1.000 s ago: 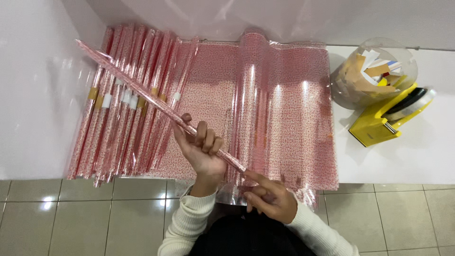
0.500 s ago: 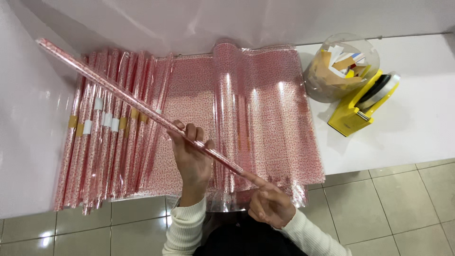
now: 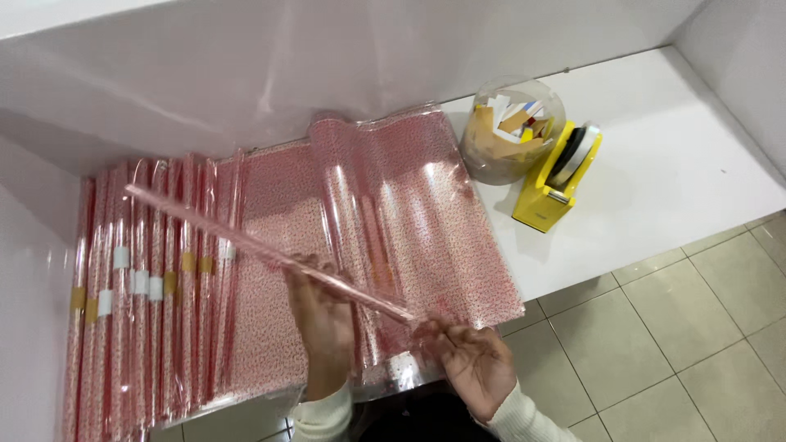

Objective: The person unrolls a sheet of pink speckled wrapping paper on a white counter, then rolls it tightly into a cylindrical shape by hand. They secure the rolled paper with a small white label and place it alongside other similar rolls.

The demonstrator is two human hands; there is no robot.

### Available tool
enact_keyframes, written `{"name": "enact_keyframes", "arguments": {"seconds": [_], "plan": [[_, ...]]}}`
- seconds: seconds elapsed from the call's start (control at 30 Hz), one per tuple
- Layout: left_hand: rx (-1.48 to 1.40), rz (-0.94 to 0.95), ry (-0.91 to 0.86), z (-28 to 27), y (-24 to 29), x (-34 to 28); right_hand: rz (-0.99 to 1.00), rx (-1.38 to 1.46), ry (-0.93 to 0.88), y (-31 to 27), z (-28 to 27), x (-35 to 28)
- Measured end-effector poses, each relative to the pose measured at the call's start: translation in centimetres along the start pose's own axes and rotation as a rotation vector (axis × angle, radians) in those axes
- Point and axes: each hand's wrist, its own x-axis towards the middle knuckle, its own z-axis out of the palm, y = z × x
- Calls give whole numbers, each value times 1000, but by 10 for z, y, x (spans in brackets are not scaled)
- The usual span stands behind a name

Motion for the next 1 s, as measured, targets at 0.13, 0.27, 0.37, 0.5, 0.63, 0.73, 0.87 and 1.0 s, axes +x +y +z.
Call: {"name": "enact_keyframes", "arguments": {"seconds": [0.13, 0.27, 0.37, 0.5, 0.63, 0.73, 0.87, 1.0], "plan": [[247, 90, 150, 3, 14, -3, -328, -331, -157, -25, 25, 13], [400, 11, 125, -22, 2, 7, -849, -1336, -232, -75, 85, 33], [507, -95, -81, -3, 0, -3, -1362, -1790, -170, -131, 117, 87], [534, -120, -166, -27, -10, 5, -1238, -2107, -132, -212, 113, 207], [727, -224, -41, -22, -7, 0, -612, -2575, 413, -231, 123, 277], [797, -211, -87, -26, -10, 2, -453, -2484, 572, -217, 142, 281], [752, -173, -166, -32, -11, 4, -662, -2164, 498, -217, 144, 287], [754, -175, -148, -40, -13, 8, -684, -2066, 500, -219, 157, 270]]}}
